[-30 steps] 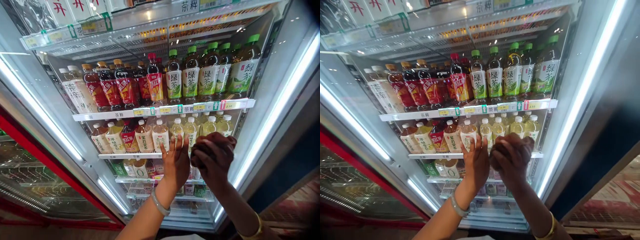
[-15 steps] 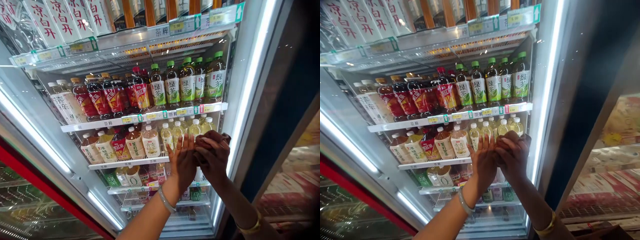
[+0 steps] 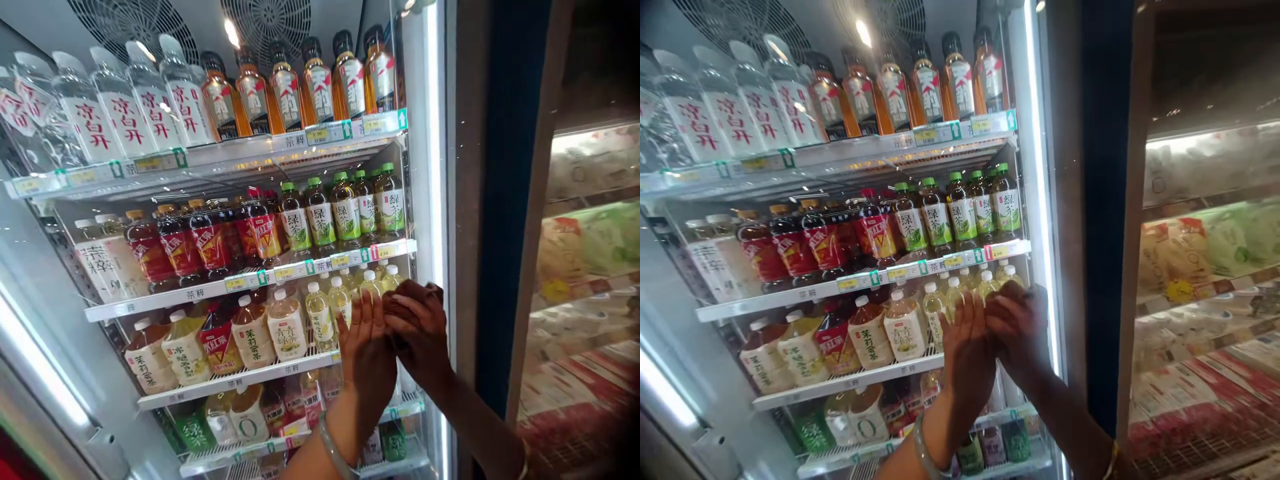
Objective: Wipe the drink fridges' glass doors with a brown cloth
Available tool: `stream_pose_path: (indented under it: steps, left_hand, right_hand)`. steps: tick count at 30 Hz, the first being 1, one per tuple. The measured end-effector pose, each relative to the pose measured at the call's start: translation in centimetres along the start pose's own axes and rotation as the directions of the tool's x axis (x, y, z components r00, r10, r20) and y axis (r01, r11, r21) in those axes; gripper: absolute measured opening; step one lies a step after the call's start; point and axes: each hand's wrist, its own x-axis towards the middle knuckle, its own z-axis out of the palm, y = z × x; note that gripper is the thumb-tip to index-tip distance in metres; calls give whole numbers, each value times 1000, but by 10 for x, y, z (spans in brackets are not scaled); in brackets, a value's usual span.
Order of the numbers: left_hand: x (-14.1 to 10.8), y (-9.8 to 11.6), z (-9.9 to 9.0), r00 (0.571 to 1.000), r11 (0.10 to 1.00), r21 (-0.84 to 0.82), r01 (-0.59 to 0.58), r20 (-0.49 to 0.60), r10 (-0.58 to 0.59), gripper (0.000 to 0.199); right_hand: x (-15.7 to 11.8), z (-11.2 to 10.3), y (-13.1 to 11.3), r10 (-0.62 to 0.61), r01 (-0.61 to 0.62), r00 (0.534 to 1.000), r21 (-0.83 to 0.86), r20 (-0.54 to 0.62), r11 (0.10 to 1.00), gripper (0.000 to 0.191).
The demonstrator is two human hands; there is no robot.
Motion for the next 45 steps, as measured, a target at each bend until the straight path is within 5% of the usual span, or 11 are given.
stream_pose_path:
  steps: [4, 8, 11, 15, 18, 22, 29, 35, 38, 41, 45]
  left_hand:
    - [32, -9, -3, 998, 1000, 18, -1, -64, 2, 78]
    - [43, -16, -3, 996, 999, 25, -41, -72, 43, 76]
    - [49, -19, -3, 995, 998, 11, -67, -73, 67, 78]
    - [69, -21, -9, 996, 999, 33, -44, -71, 46, 81]
    - [79, -20, -14, 996, 997, 52, -52, -68, 55, 82]
    - [82, -21, -17, 996, 998, 52, -39, -74, 43, 82]
    - [125, -37, -30, 988, 999, 27, 28, -154, -24, 83]
    - [129, -44, -34, 990, 999, -15, 30, -135, -32, 86]
    - [122, -47, -34, 994, 999, -23, 30, -105, -32, 86]
    - [129, -54, -38, 992, 999, -14, 42, -121, -43, 83]
    - [144, -68, -50, 986, 998, 39, 57, -159, -50, 74]
  right_hand:
    - [38, -5, 35, -72, 72, 997, -8, -3, 997, 18]
    - [31, -9, 38, 105, -116, 985, -72, -140, 991, 20]
    - [39, -3, 23, -24, 19, 996, -54, -88, 998, 21]
    - [91, -3, 32, -245, 245, 969, 13, -25, 969, 26]
    - [109, -7, 51, -191, 188, 977, -45, -91, 981, 22]
    - [89, -2, 45, -76, 55, 980, -118, -185, 991, 19]
    - [157, 12, 44, -339, 331, 935, -86, -106, 940, 19]
    - [135, 8, 49, -45, 10, 965, -136, -260, 991, 16]
    - [127, 11, 27, -171, 158, 978, -107, -119, 982, 21]
    - [159, 10, 22, -377, 373, 926, -104, -22, 922, 24]
    - [188, 5, 41, -309, 283, 940, -174, -145, 943, 18]
